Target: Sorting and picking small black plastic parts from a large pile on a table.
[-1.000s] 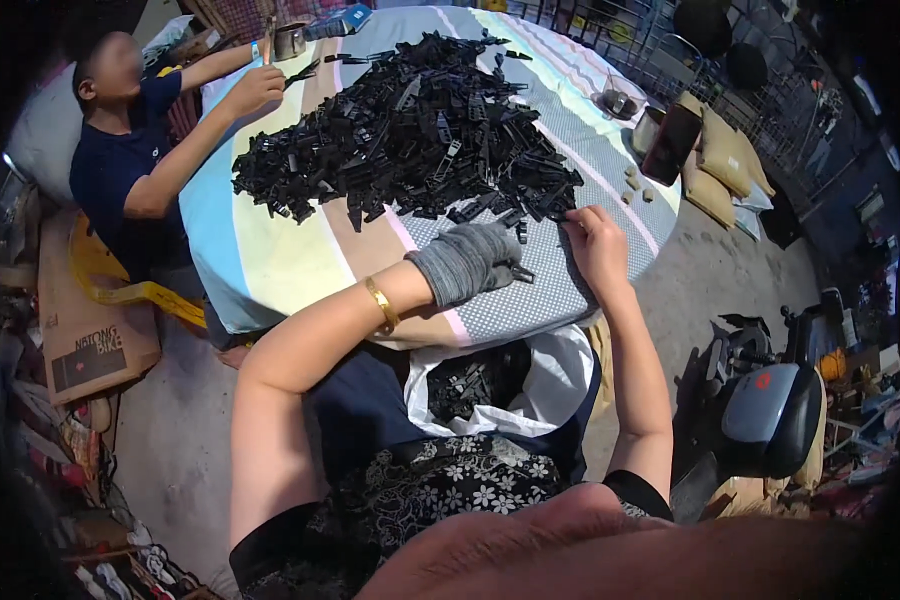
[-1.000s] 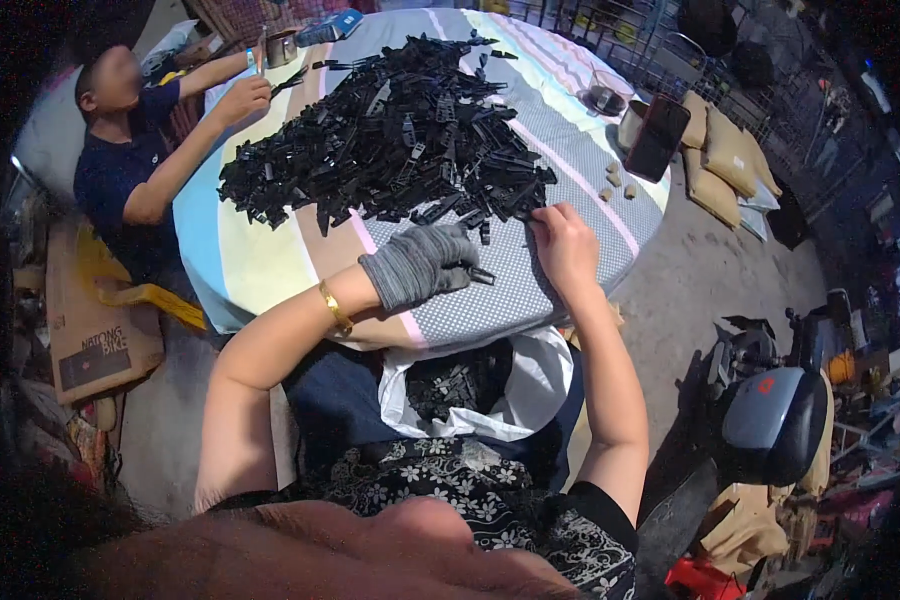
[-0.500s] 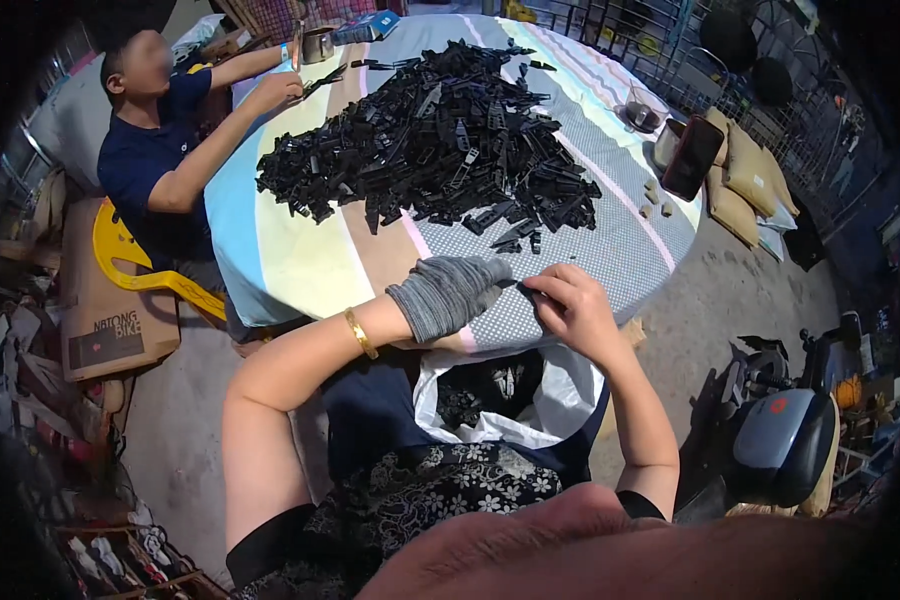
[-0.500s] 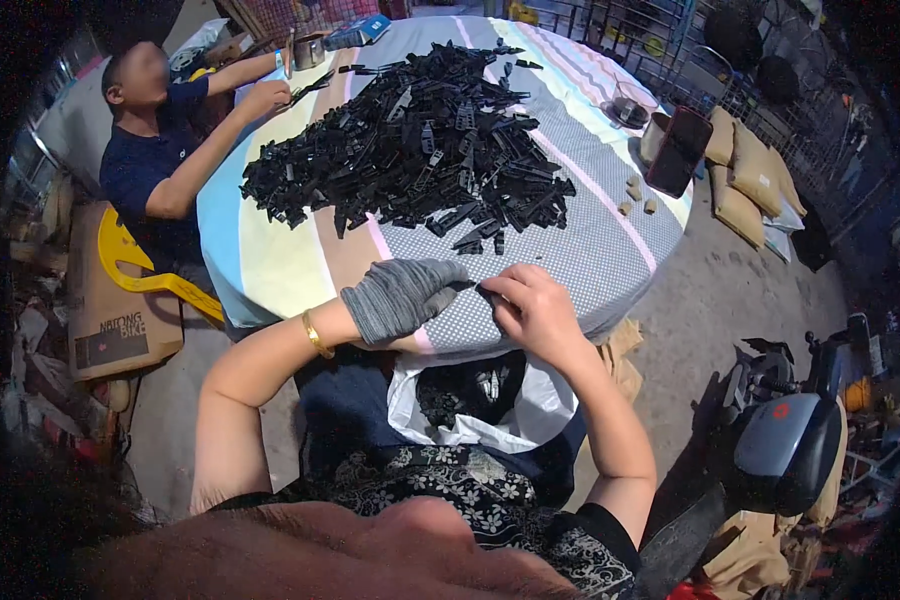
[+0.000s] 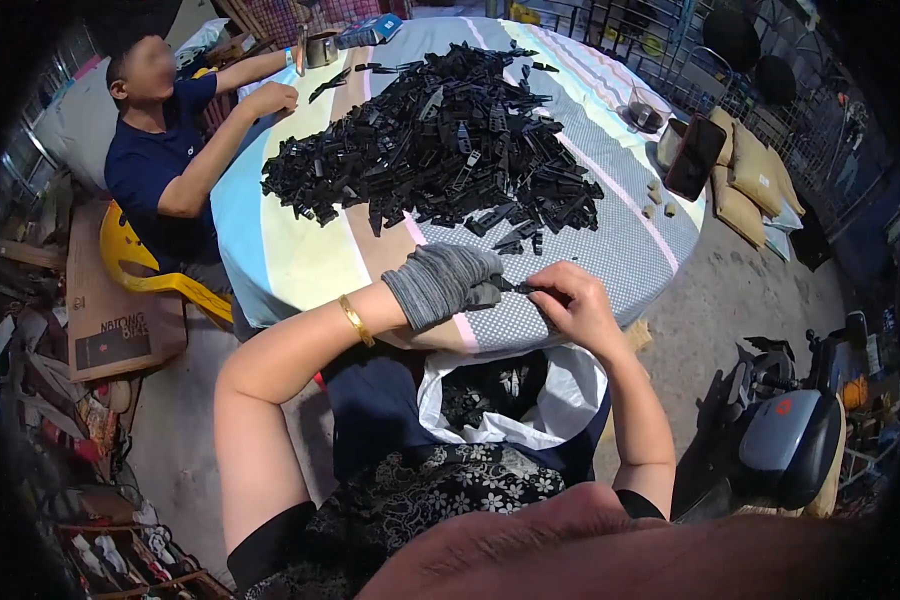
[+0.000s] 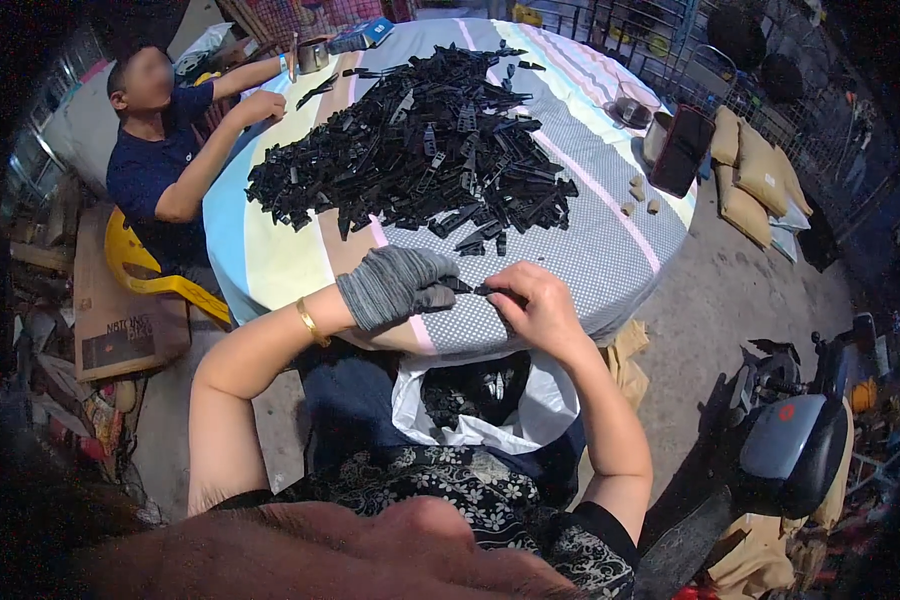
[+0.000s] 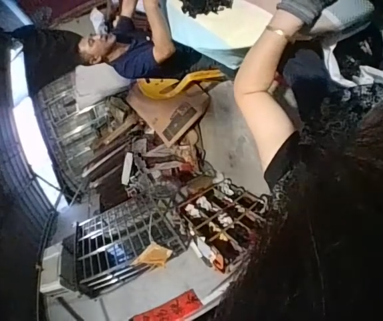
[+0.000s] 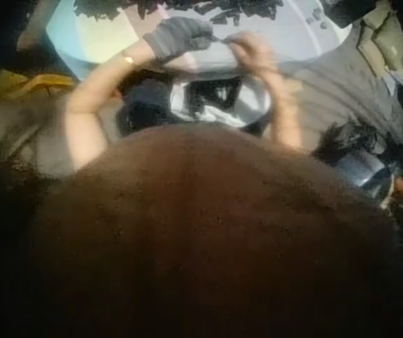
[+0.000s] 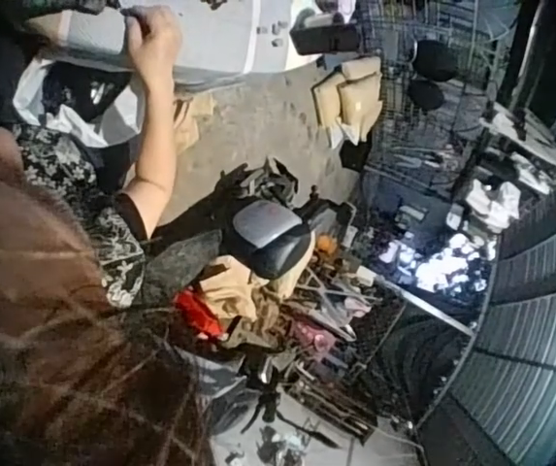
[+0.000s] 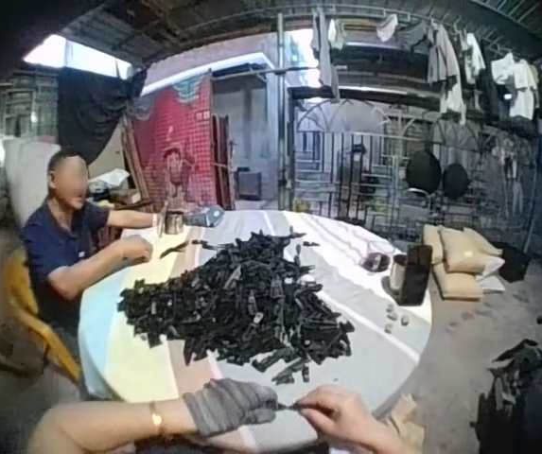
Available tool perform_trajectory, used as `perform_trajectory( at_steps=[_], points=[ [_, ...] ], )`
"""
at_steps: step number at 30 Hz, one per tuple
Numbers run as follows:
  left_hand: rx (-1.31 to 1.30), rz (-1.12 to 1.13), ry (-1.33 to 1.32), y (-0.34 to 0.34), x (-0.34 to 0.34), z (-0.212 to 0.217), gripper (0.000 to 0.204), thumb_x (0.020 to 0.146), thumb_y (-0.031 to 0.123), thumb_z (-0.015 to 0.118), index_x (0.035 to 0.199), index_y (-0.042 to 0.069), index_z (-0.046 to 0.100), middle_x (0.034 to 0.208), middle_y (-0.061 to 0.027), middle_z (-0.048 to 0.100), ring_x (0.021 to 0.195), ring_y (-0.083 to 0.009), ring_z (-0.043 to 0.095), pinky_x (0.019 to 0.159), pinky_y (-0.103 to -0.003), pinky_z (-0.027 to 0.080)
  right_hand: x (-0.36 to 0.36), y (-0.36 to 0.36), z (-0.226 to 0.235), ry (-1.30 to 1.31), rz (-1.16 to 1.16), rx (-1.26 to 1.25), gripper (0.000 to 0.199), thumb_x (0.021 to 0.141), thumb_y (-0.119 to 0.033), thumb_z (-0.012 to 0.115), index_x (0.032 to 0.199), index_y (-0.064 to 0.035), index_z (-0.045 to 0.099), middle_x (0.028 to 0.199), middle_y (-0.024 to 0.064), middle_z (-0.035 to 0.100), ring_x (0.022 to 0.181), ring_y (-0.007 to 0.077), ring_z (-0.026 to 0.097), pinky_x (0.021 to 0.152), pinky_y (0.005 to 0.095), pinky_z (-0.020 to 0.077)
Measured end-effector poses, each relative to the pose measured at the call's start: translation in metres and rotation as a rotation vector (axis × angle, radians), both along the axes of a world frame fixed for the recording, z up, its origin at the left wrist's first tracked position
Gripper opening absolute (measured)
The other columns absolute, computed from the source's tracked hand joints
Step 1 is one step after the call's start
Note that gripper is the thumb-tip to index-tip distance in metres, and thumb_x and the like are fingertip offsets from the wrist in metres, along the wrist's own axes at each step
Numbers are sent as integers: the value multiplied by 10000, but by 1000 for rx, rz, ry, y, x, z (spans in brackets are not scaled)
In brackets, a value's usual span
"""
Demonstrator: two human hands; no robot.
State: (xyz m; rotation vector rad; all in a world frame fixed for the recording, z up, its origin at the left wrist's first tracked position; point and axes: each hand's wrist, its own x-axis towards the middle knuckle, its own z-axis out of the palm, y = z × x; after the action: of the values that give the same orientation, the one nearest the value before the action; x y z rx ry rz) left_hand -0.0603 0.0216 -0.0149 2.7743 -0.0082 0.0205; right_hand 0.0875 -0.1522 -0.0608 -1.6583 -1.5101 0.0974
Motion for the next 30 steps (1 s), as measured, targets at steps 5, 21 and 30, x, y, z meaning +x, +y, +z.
perform_trajectory(
  at_steps=[5, 21, 30],
  points=[
    [288, -67, 124, -5, 3, 16, 332, 843, 344, 525, 1062, 95, 534, 890, -161, 607, 809, -325, 604, 664, -429, 476, -1, 0, -1, -26, -7, 13, 139, 725, -31, 657, 860, 1, 656, 817, 97, 618, 739, 213, 607, 642, 292, 483],
    [196, -9, 151, -2, 12, 10, 349, 832, 408, 533, 974, 94, 584, 814, -155, 598, 794, -337, 599, 701, -417, 467, -3, -1, 1, -37, -25, 8, 149, 720, -27, 668, 869, -17, 669, 791, 83, 616, 701, 187, 602, 603, 274, 474],
    [38, -49, 25, -1, 12, 7, 328, 831, 385, 534, 991, 106, 597, 855, -148, 619, 815, -328, 600, 704, -417, 464, -2, 0, 0, -61, -24, 27, 148, 715, -40, 680, 862, -22, 670, 793, 80, 618, 706, 199, 603, 615, 283, 478]
  ],
)
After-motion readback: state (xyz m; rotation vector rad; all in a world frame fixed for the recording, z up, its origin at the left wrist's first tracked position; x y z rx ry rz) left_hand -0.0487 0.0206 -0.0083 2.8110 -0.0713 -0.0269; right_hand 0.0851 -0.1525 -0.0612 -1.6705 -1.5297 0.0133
